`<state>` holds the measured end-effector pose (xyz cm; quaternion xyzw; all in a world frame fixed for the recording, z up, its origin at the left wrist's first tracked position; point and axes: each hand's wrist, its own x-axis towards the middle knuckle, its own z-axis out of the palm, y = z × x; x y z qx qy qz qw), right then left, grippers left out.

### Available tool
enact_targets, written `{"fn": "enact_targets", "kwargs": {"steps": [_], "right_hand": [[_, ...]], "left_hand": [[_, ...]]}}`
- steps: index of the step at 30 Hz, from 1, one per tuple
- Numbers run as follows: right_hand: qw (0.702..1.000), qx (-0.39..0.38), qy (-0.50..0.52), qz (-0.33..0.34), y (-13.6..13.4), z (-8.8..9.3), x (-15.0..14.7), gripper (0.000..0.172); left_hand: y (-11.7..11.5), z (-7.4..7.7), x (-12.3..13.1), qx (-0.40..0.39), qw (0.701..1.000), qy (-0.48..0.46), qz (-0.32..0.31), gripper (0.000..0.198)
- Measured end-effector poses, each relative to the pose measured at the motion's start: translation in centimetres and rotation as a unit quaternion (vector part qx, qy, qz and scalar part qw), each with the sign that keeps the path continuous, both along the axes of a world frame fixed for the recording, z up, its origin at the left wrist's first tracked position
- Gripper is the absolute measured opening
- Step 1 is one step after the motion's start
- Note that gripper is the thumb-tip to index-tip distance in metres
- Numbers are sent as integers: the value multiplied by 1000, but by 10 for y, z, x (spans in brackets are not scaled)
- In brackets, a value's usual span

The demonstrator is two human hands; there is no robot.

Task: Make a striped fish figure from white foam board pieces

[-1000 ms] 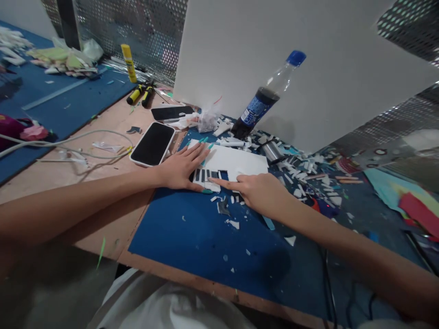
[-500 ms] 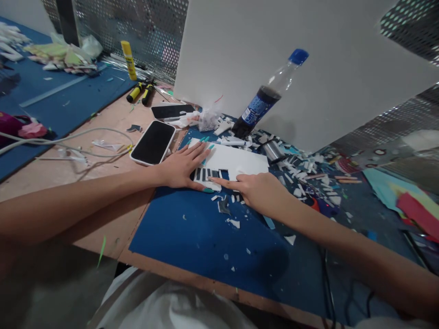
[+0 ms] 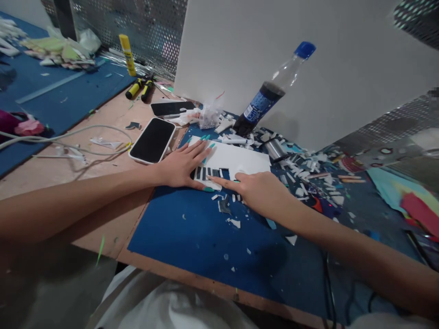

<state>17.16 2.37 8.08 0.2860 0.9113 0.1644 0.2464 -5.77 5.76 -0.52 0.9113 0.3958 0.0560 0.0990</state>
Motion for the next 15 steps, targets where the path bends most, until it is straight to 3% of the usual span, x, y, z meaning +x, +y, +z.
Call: {"fn": "enact_targets", "kwargs": {"steps": [15], "right_hand": [[999, -35, -9, 21, 14, -3, 4, 74]], "left_hand": [[0, 0, -1, 0, 1000, -6, -7, 103]]}}
